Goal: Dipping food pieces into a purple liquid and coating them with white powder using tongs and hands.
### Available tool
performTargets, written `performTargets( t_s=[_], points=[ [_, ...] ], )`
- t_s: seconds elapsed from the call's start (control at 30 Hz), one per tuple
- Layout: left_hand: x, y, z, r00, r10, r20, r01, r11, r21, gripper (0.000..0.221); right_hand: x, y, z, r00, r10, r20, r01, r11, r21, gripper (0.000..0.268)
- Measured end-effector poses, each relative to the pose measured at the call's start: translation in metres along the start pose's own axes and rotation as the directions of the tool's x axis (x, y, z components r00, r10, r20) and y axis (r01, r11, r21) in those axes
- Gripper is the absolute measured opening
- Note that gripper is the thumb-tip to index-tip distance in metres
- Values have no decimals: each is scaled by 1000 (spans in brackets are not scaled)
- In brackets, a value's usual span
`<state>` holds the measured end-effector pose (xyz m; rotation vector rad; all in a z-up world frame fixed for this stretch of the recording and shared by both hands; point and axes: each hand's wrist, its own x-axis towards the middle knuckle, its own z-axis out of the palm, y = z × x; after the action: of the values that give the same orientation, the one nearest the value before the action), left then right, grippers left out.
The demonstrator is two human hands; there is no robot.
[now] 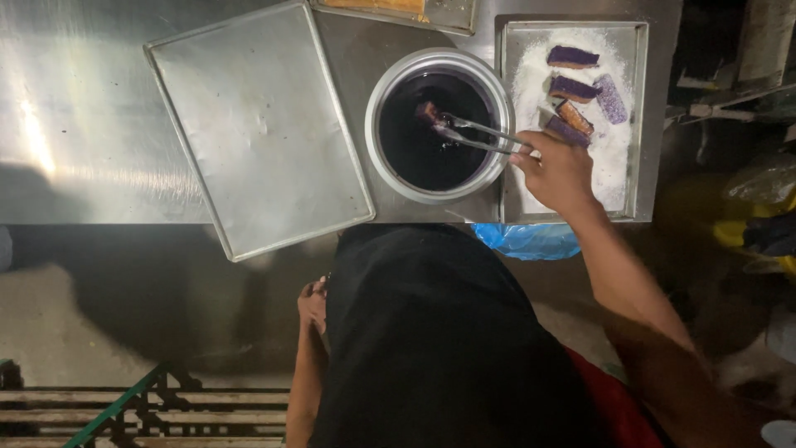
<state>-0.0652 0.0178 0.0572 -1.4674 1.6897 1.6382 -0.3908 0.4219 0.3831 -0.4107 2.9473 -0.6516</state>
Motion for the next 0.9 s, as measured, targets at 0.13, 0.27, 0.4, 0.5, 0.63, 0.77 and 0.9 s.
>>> performTargets(
  t_s=[0.13,0.27,0.4,0.5,0.63,0.77,0.9],
  points=[
    [4,-5,3,997,-73,-10,71,989,-127,53,-16,19,16,994,100,-49,-89,977,193,33],
    [28,-14,-3,1000,30,-2,-30,996,-84,55,-29,33,29,977,193,-88,-117,833,540,34],
    [34,-17,-10,968,238,77,-241,970,36,55,-33,26,28,974,171,-147,-79,869,489,34],
    [24,-5,-11,976,204,74,-208,977,50,57,-36,27,31,965,218,-142,-115,848,517,33],
    [12,10,-11,985,155,79,-161,984,76,60,-40,19,28,967,194,-166,-91,869,487,34],
    [0,28,-10,980,159,122,-182,962,205,57,-46,16,29,972,115,-203,-21,911,413,35],
    [18,15,-9,995,78,67,-79,997,19,53,-49,13,31,972,103,-212,-10,916,401,36]
  ],
)
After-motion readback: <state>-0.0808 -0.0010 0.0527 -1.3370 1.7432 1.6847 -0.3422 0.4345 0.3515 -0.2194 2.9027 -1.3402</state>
